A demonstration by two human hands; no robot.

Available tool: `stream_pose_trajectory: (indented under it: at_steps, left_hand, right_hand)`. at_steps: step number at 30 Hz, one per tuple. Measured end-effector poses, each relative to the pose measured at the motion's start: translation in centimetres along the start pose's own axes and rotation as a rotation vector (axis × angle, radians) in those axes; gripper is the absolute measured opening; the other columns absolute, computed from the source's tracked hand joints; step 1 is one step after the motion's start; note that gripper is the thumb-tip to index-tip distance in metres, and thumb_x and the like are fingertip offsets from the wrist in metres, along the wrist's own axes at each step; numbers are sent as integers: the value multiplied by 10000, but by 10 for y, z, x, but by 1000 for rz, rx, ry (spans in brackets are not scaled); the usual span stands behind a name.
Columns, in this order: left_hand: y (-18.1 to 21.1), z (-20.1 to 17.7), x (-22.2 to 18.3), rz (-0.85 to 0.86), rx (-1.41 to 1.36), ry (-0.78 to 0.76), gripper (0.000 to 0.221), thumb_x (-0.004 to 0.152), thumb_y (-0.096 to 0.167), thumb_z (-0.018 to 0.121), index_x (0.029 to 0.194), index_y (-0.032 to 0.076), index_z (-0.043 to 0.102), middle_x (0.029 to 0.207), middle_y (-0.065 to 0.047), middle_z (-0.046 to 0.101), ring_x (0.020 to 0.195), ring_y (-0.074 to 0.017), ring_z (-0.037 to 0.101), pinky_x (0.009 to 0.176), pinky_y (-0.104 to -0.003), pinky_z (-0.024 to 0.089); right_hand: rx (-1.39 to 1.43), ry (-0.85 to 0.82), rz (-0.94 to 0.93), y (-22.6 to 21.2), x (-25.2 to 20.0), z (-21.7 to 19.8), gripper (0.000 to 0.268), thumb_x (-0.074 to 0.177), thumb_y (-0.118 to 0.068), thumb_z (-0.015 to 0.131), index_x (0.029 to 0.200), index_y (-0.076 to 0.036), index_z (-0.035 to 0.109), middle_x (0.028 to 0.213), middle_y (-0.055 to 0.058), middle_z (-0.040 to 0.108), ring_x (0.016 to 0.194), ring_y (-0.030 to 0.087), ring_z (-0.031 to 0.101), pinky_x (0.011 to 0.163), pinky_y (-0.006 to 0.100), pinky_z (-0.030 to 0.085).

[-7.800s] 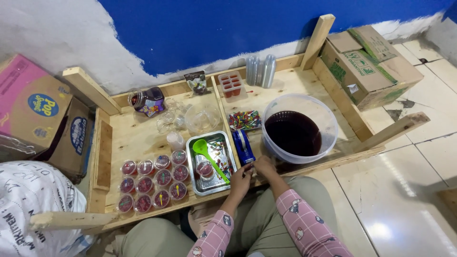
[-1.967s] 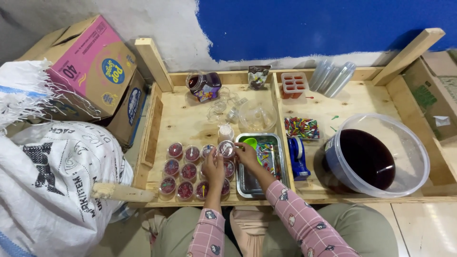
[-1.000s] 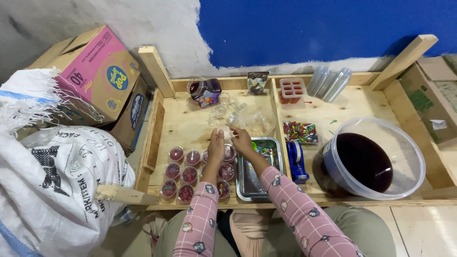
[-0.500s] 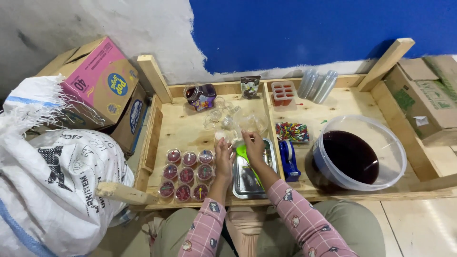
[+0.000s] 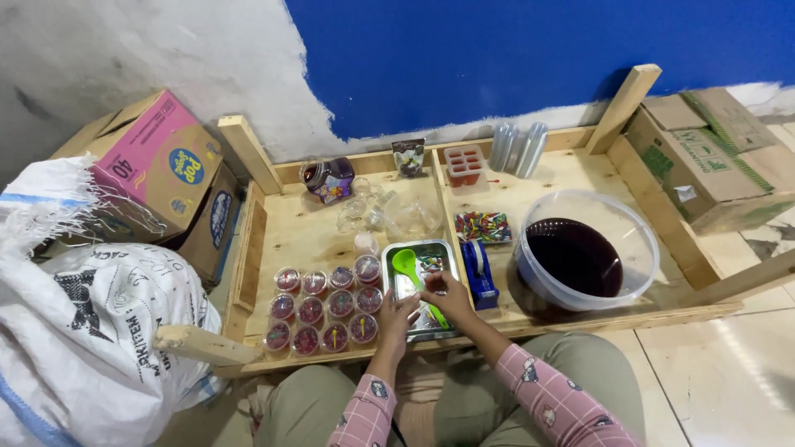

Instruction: The person prepares packaging for food products by placing plastic containers onto a tray and using a spoon to scoop a dark liquid from a large container into a smaller cup.

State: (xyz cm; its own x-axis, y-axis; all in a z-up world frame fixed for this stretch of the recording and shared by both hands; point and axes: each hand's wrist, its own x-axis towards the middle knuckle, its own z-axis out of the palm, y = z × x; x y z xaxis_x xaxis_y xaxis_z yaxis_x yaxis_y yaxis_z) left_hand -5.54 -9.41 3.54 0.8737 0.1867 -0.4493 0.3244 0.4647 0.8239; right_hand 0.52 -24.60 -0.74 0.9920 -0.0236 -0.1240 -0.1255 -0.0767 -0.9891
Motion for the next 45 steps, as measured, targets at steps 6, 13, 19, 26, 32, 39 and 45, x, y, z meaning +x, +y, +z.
stream_pose_trajectory:
  at_steps: [6, 13, 19, 26, 32, 39, 45]
  left_hand:
    - [-34, -9, 10, 253, 402, 69, 1094, 716, 283, 968, 1577, 93, 320, 1197, -205, 660, 1047, -322, 715, 886, -393, 608]
    - [-25, -2, -9, 477, 715, 96, 1068, 721, 215, 930, 1582, 120, 305, 1240, -208, 573, 1139, -382, 659, 887, -421, 619]
    - [-27, 2, -14, 632, 834, 80, 1079, 717, 195, 914, 1581, 98, 276, 1207, -203, 531, 1125, -385, 645, 873, -434, 618]
    - [-30, -1, -9, 583, 818, 61, 1074, 727, 261, 911, 1581, 118, 276, 1231, -194, 525, 1150, -371, 646, 880, -400, 621]
    - [-27, 0, -11, 567, 811, 69, 1053, 746, 274, 902, 1579, 116, 277, 1242, -200, 525, 1160, -369, 649, 883, -390, 626]
    - [-28, -1, -11, 547, 792, 78, 1031, 756, 261, 896, 1575, 109, 289, 1248, -213, 527, 1159, -384, 648, 896, -397, 624]
    - [-25, 0, -14, 518, 788, 78, 1014, 762, 253, 888, 1572, 113, 295, 1260, -197, 526, 1170, -362, 649, 908, -379, 623]
  right_hand:
    - [-140, -39, -30, -4, -33, -8, 258, 801, -127, 823, 1049, -150, 752, 989, 84, 790, 1028, 216, 727, 907, 346, 563]
    - [-694, -54, -147, 4, -39, -19, 163, 875, -193, 693, 1036, -195, 719, 948, 74, 741, 1015, 272, 713, 887, 392, 587]
    - [-1063, -231, -263, 20, -34, -14, 206, 926, -281, 638, 1089, -177, 707, 1086, 97, 672, 1120, 306, 644, 901, 416, 574]
    - [-1216, -420, -112, -9, -41, -11, 321, 925, -322, 598, 1167, -189, 761, 1478, 118, 516, 1373, 341, 473, 1023, 439, 529]
    - [-1223, -430, -110, -23, -44, -11, 299, 961, -295, 580, 1181, -182, 750, 1466, 98, 513, 1375, 327, 446, 1052, 408, 514]
    - [-1137, -384, -25, 2, -33, -10, 221, 896, -258, 654, 1055, -156, 767, 1334, 93, 579, 1300, 319, 523, 1010, 420, 547]
    - [-1107, -348, 55, -21, -40, -7, 238, 892, -304, 660, 1066, -184, 769, 1338, 48, 570, 1278, 280, 579, 1015, 426, 553]
